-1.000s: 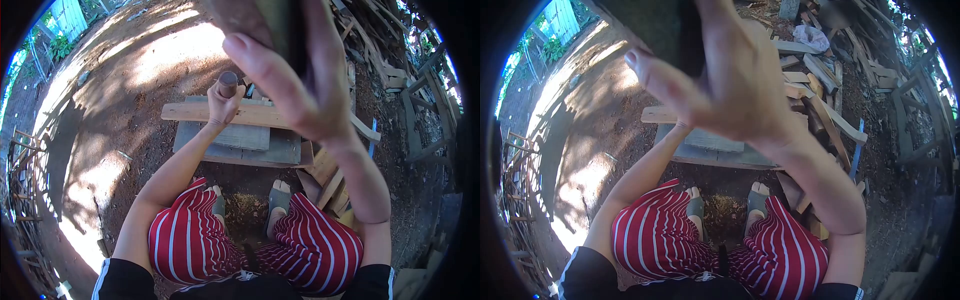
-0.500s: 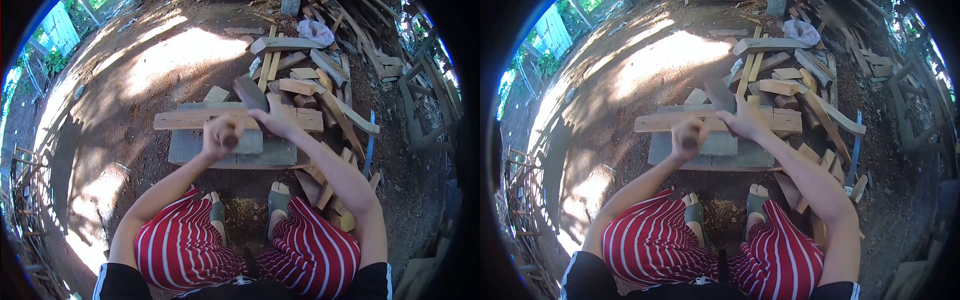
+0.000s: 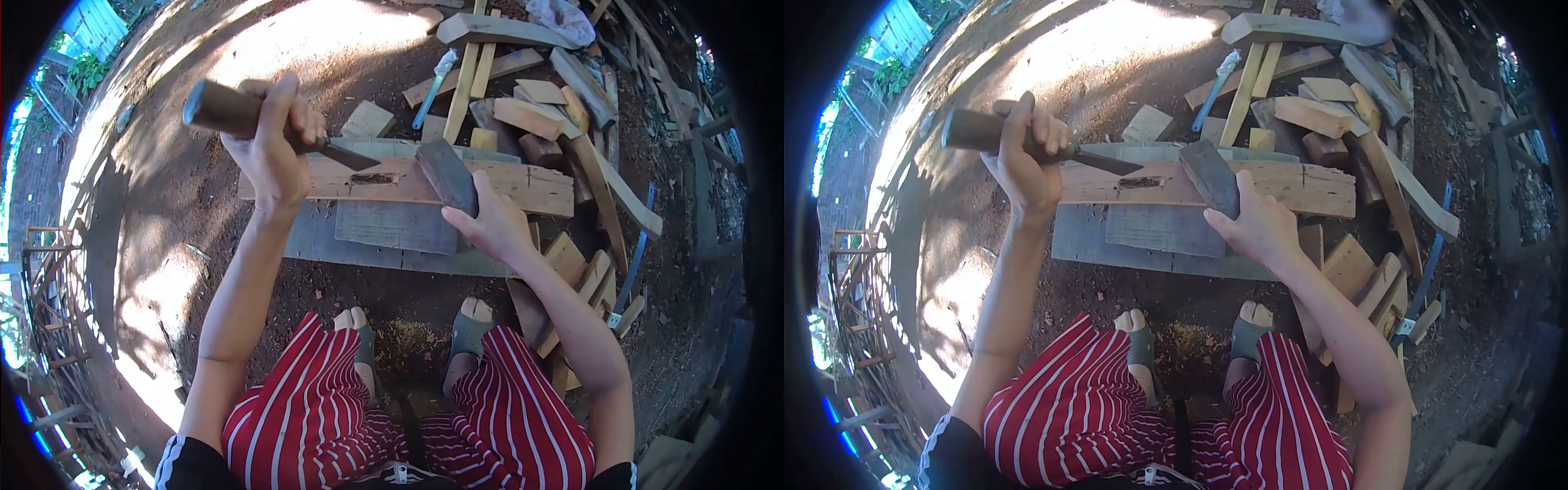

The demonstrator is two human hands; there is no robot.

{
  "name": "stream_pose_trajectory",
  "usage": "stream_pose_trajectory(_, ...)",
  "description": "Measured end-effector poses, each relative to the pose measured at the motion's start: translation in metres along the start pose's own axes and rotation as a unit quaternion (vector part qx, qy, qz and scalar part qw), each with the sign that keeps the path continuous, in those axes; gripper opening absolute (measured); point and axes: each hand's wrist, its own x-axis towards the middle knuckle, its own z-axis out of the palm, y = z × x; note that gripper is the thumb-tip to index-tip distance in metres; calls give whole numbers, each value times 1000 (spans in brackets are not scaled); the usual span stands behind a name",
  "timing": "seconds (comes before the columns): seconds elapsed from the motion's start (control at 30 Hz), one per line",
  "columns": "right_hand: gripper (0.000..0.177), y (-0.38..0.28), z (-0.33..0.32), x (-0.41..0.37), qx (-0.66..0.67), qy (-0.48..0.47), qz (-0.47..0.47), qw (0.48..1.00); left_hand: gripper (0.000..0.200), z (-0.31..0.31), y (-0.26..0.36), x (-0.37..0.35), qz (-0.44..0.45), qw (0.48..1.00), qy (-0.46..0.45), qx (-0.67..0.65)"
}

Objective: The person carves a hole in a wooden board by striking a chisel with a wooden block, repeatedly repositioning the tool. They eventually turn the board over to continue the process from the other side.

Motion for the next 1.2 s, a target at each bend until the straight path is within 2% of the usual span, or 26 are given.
stream_pose_trajectory(0.13, 67, 0, -2, 0, 11, -29, 21, 999, 17, 7, -8, -5, -26, 996, -61, 66)
stream_pose_trajectory(0.37, 68, -2, -5, 0, 7, -35, 23, 999, 18, 11, -23, -2, -69, 987, -79, 123)
stream_pose_trajectory(0.5, 68, 0, -4, 0, 5, -43, 32, 999, 18, 10, -33, 2, -68, 986, -70, 134)
stream_pose_trajectory(0.67, 68, -1, -3, 1, -4, -34, 18, 999, 18, 10, -44, 3, -41, 968, -148, 200)
stream_pose_trajectory(0.8, 70, 3, -2, 1, -12, -7, 0, 1000, 18, 14, -40, -7, -78, 968, -121, 207)
stream_pose_trajectory(0.87, 71, 3, -10, 5, 118, -85, 51, 988, 17, 13, -40, -10, -50, 970, -119, 205)
stream_pose_trajectory(0.9, 71, -1, -16, 6, 114, -78, 46, 989, 16, 14, -42, -12, -29, 971, -117, 205)
stream_pose_trajectory(0.97, 71, -23, -36, 7, 257, 41, -79, 962, 14, 14, -48, -17, 4, 969, -116, 217)
stream_pose_trajectory(1.03, 68, -74, -88, -10, 288, 135, -207, 925, 12, 11, -51, -22, -8, 957, -130, 258)
stream_pose_trajectory(1.07, 66, -101, -116, -13, 265, 208, -320, 885, 20, 9, -52, -22, -27, 967, -111, 226)
stream_pose_trajectory(1.1, 65, -123, -136, -17, 235, 278, -429, 827, 20, 9, -52, -21, -20, 968, -116, 221)
stream_pose_trajectory(1.17, 63, -159, -147, -40, 258, 324, -429, 803, 20, 11, -44, -21, 29, 949, -143, 279)
stream_pose_trajectory(1.2, 60, -169, -148, -52, 288, 361, -424, 779, 17, 16, -40, -29, 59, 963, -104, 240)
